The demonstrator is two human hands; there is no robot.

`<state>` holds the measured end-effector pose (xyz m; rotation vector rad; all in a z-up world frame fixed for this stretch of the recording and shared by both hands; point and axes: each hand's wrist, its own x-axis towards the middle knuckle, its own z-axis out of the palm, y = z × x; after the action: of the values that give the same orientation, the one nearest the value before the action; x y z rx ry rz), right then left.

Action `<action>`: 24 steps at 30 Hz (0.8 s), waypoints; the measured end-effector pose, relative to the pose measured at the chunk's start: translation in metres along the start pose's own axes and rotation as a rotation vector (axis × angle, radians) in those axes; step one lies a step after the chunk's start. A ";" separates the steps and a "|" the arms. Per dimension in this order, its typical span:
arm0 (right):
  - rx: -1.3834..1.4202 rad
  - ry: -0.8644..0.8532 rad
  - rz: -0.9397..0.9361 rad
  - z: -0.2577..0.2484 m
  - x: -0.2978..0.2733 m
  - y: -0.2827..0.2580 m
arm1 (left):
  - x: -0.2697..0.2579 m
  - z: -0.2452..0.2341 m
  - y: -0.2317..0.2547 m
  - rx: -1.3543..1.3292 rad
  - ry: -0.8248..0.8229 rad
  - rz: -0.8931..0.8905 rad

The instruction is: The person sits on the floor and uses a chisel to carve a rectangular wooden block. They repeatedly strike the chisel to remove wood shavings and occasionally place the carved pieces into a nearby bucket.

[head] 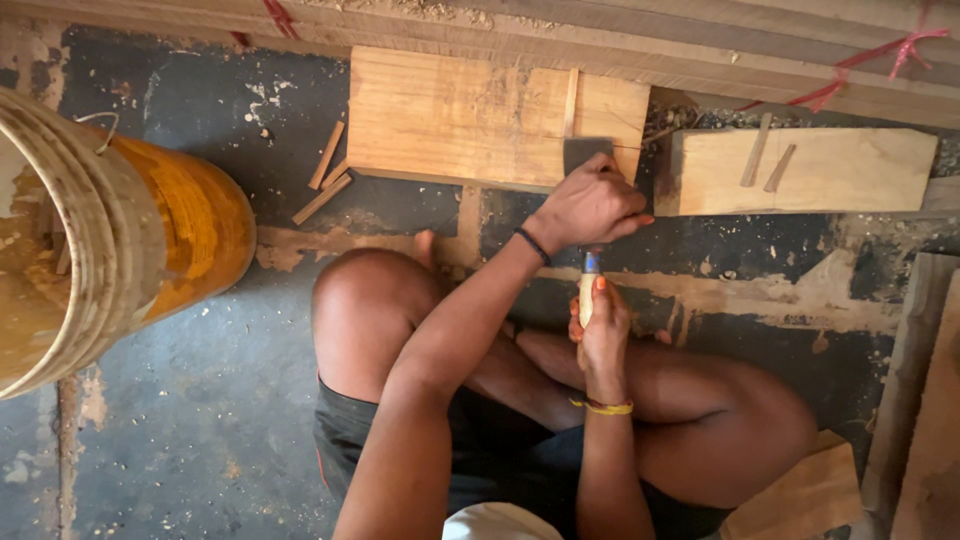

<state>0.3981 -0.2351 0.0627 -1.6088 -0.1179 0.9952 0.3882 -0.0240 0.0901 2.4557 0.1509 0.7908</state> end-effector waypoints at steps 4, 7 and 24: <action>0.043 0.007 0.029 0.002 0.001 0.000 | -0.001 0.000 -0.002 0.022 -0.010 -0.003; 0.025 -0.006 0.011 0.002 -0.001 -0.001 | -0.002 0.002 -0.004 0.024 -0.002 0.007; 0.031 0.012 -0.009 0.003 -0.001 -0.004 | 0.001 0.003 -0.002 0.011 -0.013 -0.010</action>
<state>0.3972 -0.2327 0.0666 -1.5843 -0.1013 0.9760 0.3908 -0.0237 0.0871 2.4681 0.1636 0.7713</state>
